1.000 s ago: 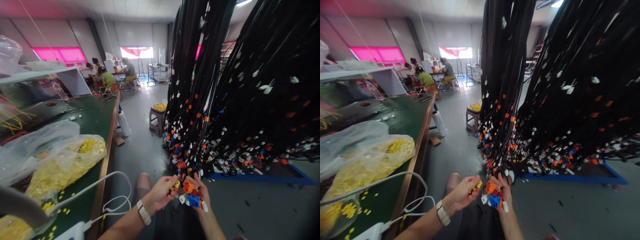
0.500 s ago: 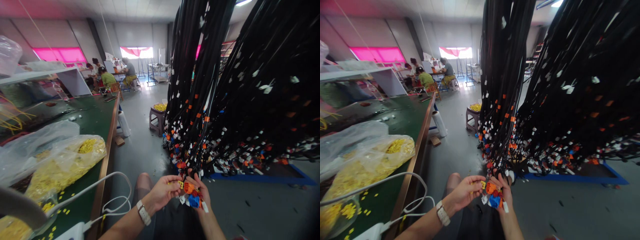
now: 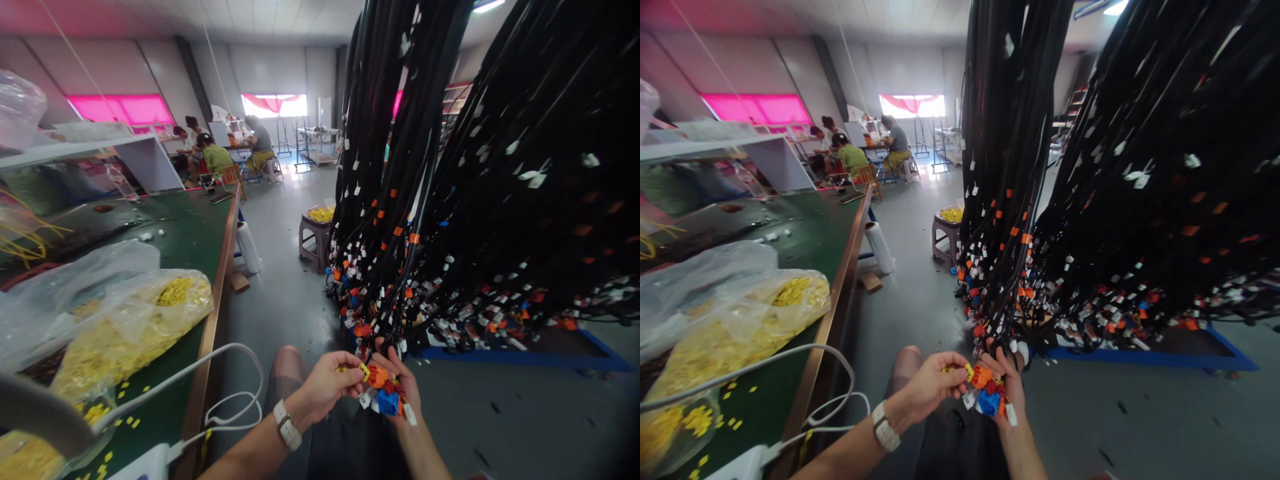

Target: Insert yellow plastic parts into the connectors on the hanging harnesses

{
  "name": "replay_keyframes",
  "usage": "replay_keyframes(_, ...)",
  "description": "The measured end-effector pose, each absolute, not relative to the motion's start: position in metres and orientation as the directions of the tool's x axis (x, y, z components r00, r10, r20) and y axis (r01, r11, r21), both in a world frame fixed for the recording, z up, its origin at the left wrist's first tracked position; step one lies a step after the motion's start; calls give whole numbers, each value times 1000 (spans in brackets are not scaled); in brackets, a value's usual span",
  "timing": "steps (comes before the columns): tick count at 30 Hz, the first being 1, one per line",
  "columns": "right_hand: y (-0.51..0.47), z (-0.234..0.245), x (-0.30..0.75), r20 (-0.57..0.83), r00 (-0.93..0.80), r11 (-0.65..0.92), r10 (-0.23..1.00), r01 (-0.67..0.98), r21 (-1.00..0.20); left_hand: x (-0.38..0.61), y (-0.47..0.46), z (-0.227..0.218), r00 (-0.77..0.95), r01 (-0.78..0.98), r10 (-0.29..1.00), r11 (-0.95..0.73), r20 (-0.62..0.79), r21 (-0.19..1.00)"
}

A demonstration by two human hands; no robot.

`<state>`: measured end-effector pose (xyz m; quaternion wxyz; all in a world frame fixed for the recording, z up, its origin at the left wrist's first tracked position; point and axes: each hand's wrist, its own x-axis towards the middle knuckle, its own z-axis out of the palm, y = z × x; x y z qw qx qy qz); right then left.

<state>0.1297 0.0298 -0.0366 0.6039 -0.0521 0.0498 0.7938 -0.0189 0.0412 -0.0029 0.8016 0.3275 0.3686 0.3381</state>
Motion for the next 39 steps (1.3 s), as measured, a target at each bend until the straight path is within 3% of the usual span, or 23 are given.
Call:
replay_keyframes(13, 32, -39, 130, -164, -293, -294, 942, -956, 21, -17, 42, 1, 449, -124, 856, 344, -256, 931)
replay_keyframes(39, 31, -39, 131, -209, -282, -293, 936, -956, -21, -13, 36, 4, 387, 8, 892, 249, -232, 969)
